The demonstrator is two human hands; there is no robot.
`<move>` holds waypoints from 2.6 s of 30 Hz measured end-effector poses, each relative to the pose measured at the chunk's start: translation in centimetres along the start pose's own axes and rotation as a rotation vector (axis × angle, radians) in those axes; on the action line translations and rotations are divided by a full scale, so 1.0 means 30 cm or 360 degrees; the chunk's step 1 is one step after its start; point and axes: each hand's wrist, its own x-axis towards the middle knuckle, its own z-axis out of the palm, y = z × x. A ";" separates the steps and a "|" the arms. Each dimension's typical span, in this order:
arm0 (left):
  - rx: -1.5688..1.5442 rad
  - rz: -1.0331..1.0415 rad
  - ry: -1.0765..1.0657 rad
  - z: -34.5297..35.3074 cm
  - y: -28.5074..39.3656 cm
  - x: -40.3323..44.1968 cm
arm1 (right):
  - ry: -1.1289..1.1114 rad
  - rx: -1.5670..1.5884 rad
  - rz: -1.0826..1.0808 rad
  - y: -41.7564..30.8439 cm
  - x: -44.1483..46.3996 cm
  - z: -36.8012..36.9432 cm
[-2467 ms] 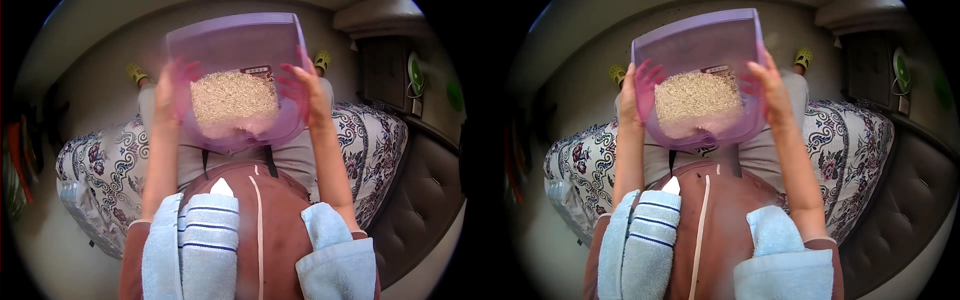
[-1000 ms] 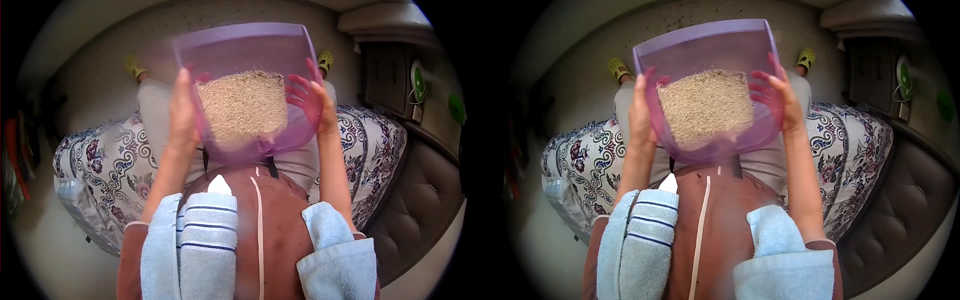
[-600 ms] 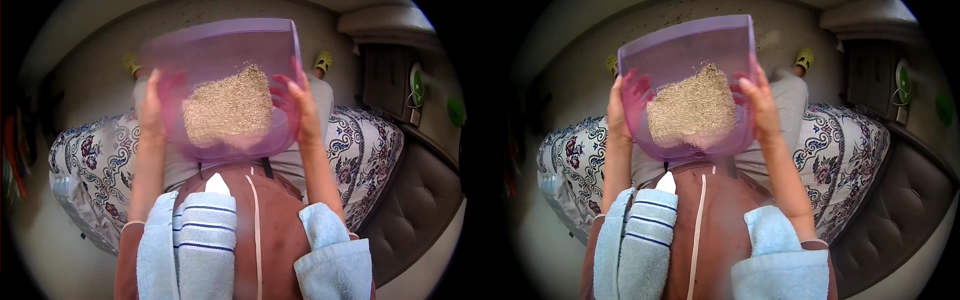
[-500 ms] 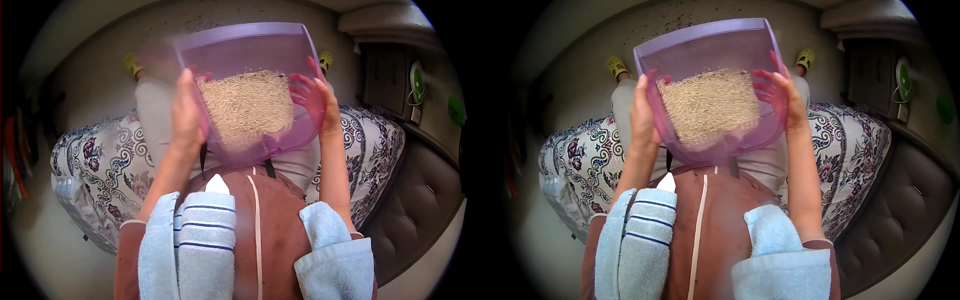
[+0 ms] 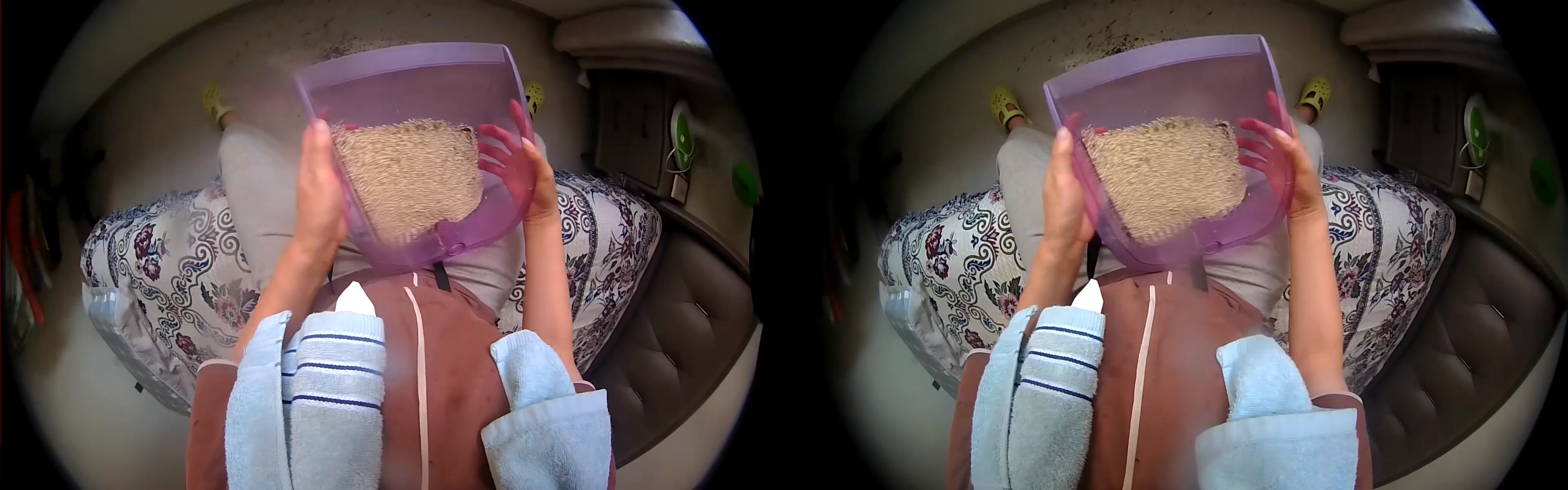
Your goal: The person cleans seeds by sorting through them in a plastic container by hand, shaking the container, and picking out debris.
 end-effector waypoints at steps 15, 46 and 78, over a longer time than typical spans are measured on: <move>-0.0024 0.0117 -0.0049 0.036 -0.027 0.012 | -0.0074 0.0014 -0.0006 -0.035 0.006 -0.005; -0.0167 -0.0227 0.0139 -0.227 0.013 0.177 | 0.0184 -0.0305 -0.0151 0.132 0.117 0.209; 0.0045 -0.0167 0.0052 -0.156 0.030 0.178 | 0.0227 -0.0122 0.0137 0.060 0.125 0.148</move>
